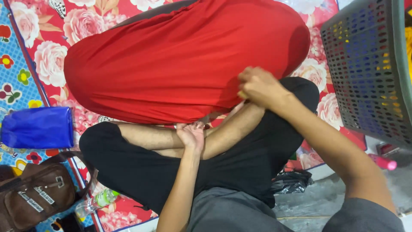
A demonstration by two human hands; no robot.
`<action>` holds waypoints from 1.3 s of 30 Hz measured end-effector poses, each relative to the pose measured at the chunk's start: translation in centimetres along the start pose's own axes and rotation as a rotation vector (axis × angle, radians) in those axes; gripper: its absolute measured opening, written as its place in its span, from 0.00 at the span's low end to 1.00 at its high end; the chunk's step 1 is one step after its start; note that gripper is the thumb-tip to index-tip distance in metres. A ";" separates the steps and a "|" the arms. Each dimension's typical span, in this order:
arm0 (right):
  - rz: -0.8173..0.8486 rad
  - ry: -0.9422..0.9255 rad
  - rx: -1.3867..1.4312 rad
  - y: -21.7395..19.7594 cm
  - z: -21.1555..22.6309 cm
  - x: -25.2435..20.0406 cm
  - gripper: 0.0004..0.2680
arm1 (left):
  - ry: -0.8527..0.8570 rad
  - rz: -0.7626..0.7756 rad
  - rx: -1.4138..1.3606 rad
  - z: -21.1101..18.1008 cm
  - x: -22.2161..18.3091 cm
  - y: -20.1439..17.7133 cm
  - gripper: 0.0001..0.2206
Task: Fitting a red elastic protective cover onto a motorcycle seat and smoothing it out using a small sponge.
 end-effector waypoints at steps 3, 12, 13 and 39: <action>-0.018 0.128 -0.146 -0.1 0.5 0.0 0.07 | 0.013 0.003 -0.015 -0.1 -0.7 1.4 0.08; -0.415 -0.131 -0.034 2.6 8.6 7.7 0.04 | 0.092 0.040 0.067 -0.5 -2.2 2.6 0.09; -0.370 -0.093 -0.014 2.5 7.7 7.0 0.06 | 0.090 0.017 0.059 -0.8 -2.8 3.1 0.09; -0.275 0.870 0.170 6.4 -5.3 -0.5 0.11 | 0.112 0.114 0.052 -1.0 0.4 1.1 0.11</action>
Point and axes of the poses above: each hand's wrist, its own x-axis towards the middle knuckle, its own y-axis out of the palm, z = x × y, the point moved 4 cm from there along x, towards the middle knuckle, and after that the axes turned 15 degrees about z, right-handed, at the moved point
